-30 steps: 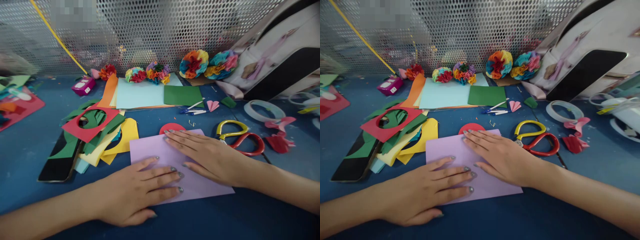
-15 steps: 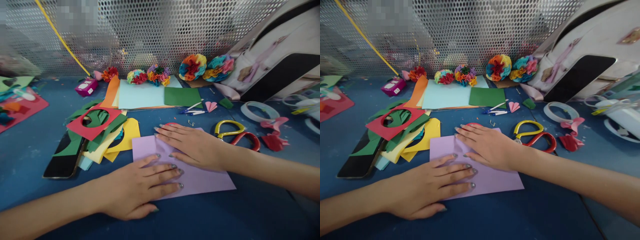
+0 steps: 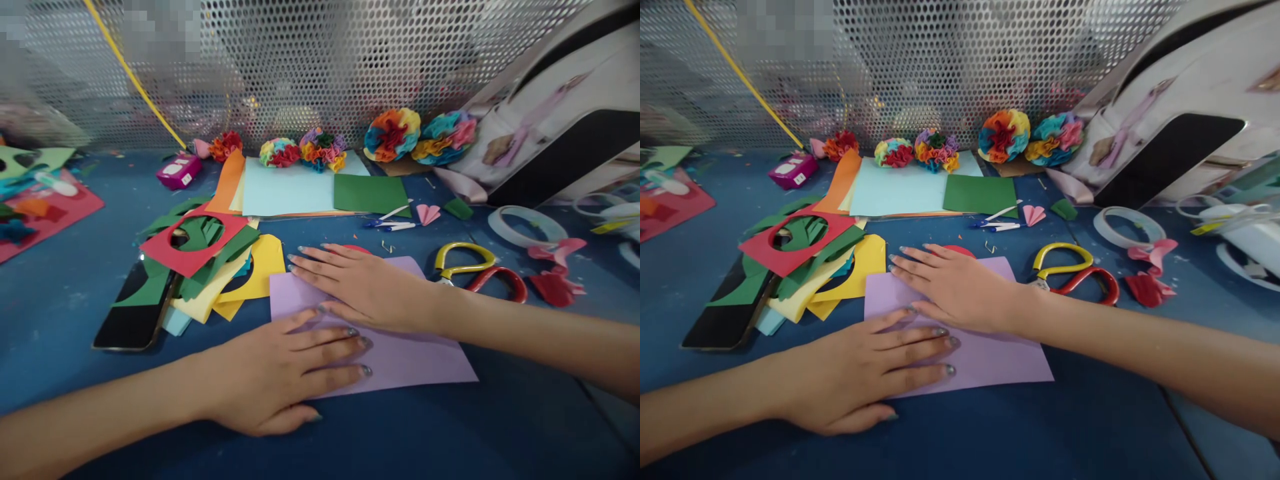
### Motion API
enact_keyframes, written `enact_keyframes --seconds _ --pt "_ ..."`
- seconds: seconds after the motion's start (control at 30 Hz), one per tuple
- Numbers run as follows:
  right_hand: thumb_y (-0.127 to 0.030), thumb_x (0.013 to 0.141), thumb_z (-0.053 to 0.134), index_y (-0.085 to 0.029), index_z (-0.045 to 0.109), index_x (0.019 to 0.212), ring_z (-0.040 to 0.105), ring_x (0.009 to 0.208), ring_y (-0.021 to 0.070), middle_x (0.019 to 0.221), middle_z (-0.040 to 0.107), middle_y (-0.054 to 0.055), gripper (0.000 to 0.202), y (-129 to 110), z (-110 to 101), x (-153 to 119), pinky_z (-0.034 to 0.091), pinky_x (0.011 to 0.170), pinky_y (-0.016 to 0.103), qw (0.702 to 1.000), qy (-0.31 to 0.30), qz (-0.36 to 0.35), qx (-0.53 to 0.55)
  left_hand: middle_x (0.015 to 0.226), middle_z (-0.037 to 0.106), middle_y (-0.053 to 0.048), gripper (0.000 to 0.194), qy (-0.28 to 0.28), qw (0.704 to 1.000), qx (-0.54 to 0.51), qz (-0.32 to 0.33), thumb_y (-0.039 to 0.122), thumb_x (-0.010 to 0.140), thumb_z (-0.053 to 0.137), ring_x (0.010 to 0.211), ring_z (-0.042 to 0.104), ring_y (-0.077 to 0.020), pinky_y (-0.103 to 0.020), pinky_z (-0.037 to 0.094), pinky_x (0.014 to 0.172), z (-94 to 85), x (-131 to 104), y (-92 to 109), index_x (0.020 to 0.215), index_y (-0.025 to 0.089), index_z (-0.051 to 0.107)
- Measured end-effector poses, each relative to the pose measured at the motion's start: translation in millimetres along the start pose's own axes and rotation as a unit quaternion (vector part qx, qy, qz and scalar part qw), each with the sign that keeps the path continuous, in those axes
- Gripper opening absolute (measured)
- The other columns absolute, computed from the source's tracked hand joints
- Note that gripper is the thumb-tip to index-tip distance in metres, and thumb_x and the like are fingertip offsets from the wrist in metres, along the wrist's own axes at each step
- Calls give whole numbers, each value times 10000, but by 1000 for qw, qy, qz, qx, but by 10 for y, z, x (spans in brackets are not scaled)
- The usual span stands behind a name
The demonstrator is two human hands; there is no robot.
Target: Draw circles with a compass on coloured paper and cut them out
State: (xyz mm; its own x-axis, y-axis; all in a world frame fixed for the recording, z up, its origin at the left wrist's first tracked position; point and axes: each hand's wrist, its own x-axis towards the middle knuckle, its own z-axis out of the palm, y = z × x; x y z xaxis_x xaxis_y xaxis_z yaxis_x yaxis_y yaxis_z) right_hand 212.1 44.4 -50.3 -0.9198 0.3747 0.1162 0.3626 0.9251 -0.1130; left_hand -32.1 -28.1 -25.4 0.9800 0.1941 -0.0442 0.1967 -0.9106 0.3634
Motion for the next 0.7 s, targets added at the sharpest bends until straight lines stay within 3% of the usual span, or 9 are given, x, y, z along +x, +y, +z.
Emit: enact_keyframes --seconds 0.4,0.53,0.7 --pt "-221 1098 332 -73 435 1598 294 1609 288 1674 443 69 531 -32 37 255 247 1303 558 999 23 -35 -31 1767 258 -50 580 -19 1000 -1 -6 401 1099 394 1633 241 -224 -438 156 1345 -12 6 11 1634 180 365" --pt "-290 1088 408 -75 446 1589 294 1610 301 1683 433 99 547 -67 25 356 268 1295 565 998 19 -55 -33 1763 265 -62 591 -19 1000 -4 -3 408 1095 403 1630 251 -224 -437 191 1338 -8 1 7 1636 174 357" --pt "-320 1101 371 -72 417 1601 288 1614 279 1700 395 103 560 -110 62 491 293 1296 556 998 22 -57 -32 1767 247 -79 597 -13 1000 -10 5 402 1097 391 1639 222 -222 -435 206 1336 2 -2 -8 1641 160 346"
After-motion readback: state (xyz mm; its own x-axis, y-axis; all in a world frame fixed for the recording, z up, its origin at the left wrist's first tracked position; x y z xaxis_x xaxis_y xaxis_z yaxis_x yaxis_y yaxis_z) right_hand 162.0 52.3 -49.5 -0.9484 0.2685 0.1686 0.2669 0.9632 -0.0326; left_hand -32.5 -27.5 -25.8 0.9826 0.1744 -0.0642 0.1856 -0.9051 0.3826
